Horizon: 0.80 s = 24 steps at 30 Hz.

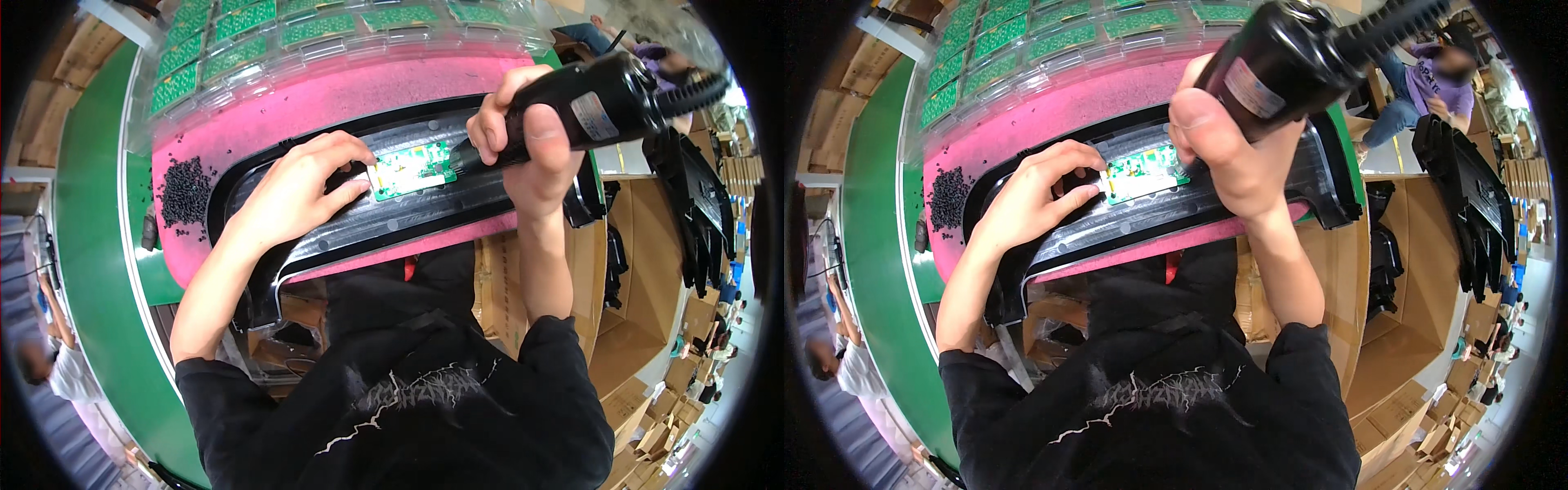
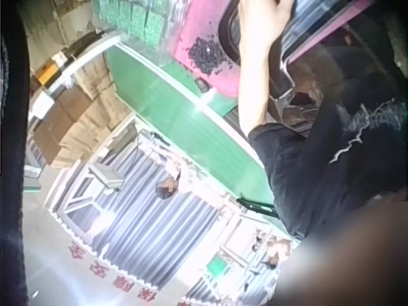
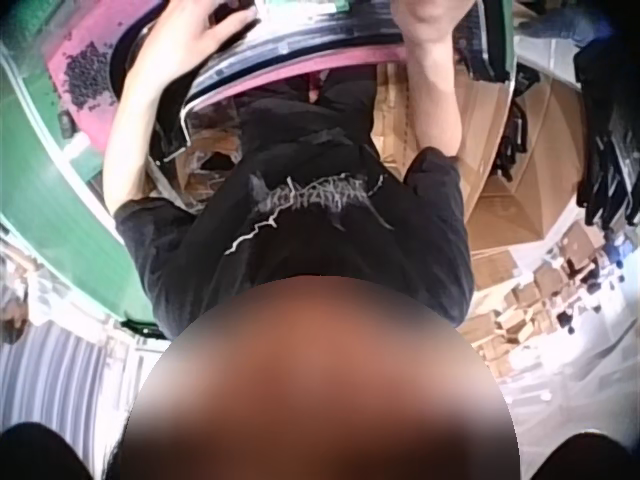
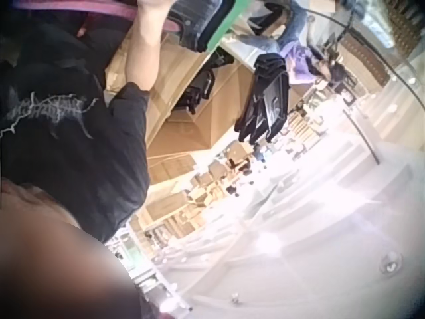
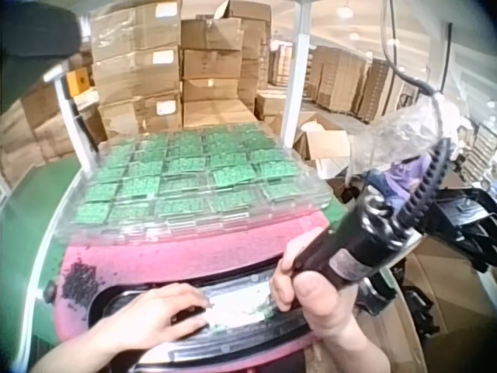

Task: Assembling circuit boards into plastic housings using an electric screwdriver.

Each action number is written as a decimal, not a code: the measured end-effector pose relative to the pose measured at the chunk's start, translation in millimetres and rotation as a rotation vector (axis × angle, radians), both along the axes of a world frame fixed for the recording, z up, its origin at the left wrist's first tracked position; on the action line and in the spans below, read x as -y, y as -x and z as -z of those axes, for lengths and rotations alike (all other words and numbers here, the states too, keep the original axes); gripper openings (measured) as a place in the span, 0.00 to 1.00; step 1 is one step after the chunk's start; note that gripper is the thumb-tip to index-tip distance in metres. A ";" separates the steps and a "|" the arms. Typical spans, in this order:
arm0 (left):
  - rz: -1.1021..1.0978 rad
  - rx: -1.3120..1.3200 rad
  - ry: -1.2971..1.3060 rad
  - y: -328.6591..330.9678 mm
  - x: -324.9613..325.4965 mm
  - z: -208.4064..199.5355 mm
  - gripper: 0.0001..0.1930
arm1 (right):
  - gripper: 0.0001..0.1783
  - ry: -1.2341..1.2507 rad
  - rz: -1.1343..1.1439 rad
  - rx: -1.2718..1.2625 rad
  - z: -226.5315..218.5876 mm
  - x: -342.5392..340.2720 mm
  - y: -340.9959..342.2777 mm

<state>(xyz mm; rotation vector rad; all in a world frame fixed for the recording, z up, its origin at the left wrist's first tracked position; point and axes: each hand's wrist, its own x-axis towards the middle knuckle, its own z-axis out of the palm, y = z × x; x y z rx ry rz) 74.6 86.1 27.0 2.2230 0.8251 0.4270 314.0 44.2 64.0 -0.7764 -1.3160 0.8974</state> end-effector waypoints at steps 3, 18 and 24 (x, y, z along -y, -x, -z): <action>0.002 0.012 -0.016 -0.8 0.6 -0.6 0.12 | 0.20 0.025 0.015 -0.031 0.3 -2.8 4.0; -0.029 0.081 -0.067 5.9 6.8 -18.5 0.10 | 0.22 0.054 -0.049 -0.134 -2.3 -2.7 3.6; -0.563 0.575 -0.148 55.8 43.3 -75.0 0.06 | 0.13 0.375 0.053 -0.752 -4.7 -22.1 -31.6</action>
